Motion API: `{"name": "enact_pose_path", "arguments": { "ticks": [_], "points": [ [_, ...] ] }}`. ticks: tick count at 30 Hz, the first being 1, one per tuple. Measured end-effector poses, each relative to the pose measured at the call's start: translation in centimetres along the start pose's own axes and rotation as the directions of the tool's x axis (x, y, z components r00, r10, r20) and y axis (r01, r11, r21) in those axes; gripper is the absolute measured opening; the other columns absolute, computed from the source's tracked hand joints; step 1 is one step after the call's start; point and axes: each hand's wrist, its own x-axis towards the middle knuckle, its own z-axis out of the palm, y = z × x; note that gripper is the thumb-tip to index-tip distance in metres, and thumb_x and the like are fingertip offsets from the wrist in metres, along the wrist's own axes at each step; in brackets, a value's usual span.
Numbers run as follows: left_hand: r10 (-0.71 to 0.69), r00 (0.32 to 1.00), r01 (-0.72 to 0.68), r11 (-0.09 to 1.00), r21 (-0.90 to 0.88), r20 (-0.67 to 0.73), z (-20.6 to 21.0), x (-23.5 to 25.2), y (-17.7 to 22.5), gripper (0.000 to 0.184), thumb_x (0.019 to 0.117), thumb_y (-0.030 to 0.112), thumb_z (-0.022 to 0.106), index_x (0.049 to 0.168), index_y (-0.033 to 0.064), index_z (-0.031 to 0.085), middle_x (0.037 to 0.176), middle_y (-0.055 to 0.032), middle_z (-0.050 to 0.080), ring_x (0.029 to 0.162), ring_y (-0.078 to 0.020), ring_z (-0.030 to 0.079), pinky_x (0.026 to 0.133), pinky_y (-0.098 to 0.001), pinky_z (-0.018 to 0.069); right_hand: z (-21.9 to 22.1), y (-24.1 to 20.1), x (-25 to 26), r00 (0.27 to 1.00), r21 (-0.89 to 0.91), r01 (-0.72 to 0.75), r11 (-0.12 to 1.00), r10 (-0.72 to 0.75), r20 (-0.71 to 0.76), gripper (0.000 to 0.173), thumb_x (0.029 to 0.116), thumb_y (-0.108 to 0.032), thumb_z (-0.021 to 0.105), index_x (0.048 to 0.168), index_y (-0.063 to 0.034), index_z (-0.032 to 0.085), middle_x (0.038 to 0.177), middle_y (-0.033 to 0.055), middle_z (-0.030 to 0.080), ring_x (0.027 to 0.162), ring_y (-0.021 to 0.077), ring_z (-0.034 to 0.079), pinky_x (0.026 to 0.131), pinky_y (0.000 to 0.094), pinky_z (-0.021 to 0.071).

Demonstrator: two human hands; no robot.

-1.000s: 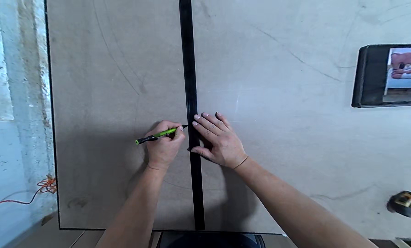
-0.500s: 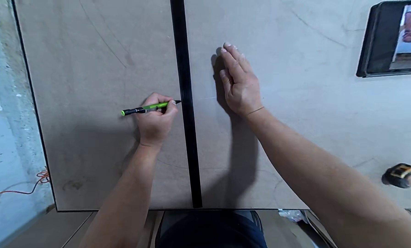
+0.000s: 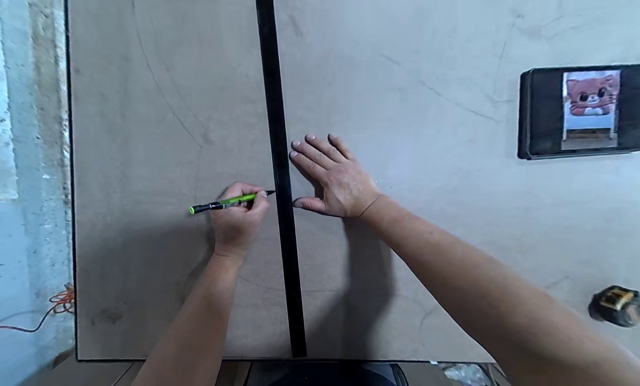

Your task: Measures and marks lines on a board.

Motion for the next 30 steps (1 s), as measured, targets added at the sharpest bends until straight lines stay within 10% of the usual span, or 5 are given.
{"name": "enact_pose_path", "arguments": {
  "ticks": [30],
  "points": [
    [-0.015,1.000,0.015,1.000,0.016,-0.009,-0.12,-0.09,0.28,0.008,0.0902,0.013,0.070,0.095,0.0074,0.071,0.078,0.0024,0.071,0.060,-0.0009,0.062,0.055,-0.0181,0.0525,-0.17,-0.10,0.54,0.999,0.001,-0.009,1.000,0.009,0.044,0.091,0.0899,-0.084,0.037,0.158,-0.0235,0.043,0.166,0.0009,0.037,0.157,0.0252,0.025,0.127,0.0562,0.0146]
  ]
}}
